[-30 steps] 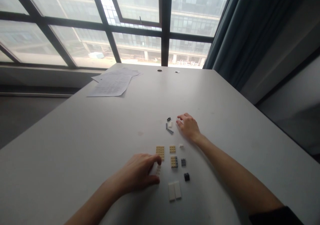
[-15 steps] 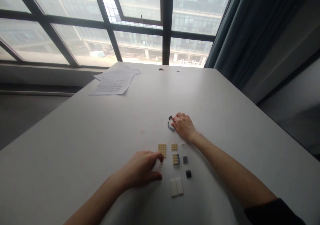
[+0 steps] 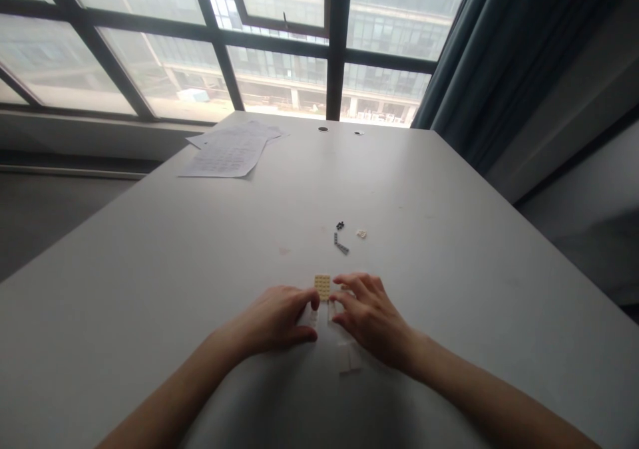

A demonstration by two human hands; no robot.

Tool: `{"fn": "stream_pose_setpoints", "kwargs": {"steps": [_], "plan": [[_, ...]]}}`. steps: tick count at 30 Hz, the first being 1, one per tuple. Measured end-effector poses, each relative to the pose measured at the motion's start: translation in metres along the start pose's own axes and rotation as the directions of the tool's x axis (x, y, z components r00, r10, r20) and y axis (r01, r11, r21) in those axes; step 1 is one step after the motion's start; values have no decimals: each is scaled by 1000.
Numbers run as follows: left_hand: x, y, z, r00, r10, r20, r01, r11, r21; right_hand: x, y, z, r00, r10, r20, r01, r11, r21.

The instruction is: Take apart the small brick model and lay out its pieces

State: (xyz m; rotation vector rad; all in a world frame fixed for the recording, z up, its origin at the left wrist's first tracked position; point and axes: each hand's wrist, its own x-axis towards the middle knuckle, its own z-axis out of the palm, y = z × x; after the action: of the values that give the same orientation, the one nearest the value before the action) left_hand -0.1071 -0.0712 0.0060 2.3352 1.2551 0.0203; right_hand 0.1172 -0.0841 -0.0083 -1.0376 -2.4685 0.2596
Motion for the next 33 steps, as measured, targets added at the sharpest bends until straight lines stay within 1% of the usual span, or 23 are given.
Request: {"fn": "stream_pose_setpoints", "kwargs": {"steps": [3, 6, 10, 13, 17, 20, 25, 30, 33], "plan": [[-2, 0, -1, 1000, -3, -14, 3, 1000, 5, -7, -15, 8, 997, -53, 60, 54, 998, -25], [-3, -2, -1, 1000, -20, -24, 21, 1000, 21, -6, -20, 10, 994, -36, 106, 41, 998, -53], [-4, -4, 0, 1000, -12, -24, 13, 1000, 25, -8, -18, 6, 994, 18, 111, -16, 1000, -20], [-4, -4, 1, 1000, -3, -30, 5, 999, 36, -14, -13, -1, 992, 53, 115, -54, 999, -1], [-5, 0, 2, 998, 23, -56, -21, 999, 33, -28, -10, -8, 986, 48, 161, -49, 999, 2], [-4, 3, 8, 994, 66, -91, -63, 997, 37, -36, -12, -8, 981, 32, 192, -33, 999, 1], [0, 8, 17, 983, 147, -110, -138, 987, 80, -43, -13, -5, 989, 30, 143, -32, 999, 13], [1, 10, 19, 978, 168, -119, -159, 984, 83, -46, -13, -6, 995, 26, 96, -31, 998, 52], [2, 10, 19, 978, 171, -118, -163, 984, 74, -46, -14, -4, 994, 3, 105, -9, 998, 59]]}}
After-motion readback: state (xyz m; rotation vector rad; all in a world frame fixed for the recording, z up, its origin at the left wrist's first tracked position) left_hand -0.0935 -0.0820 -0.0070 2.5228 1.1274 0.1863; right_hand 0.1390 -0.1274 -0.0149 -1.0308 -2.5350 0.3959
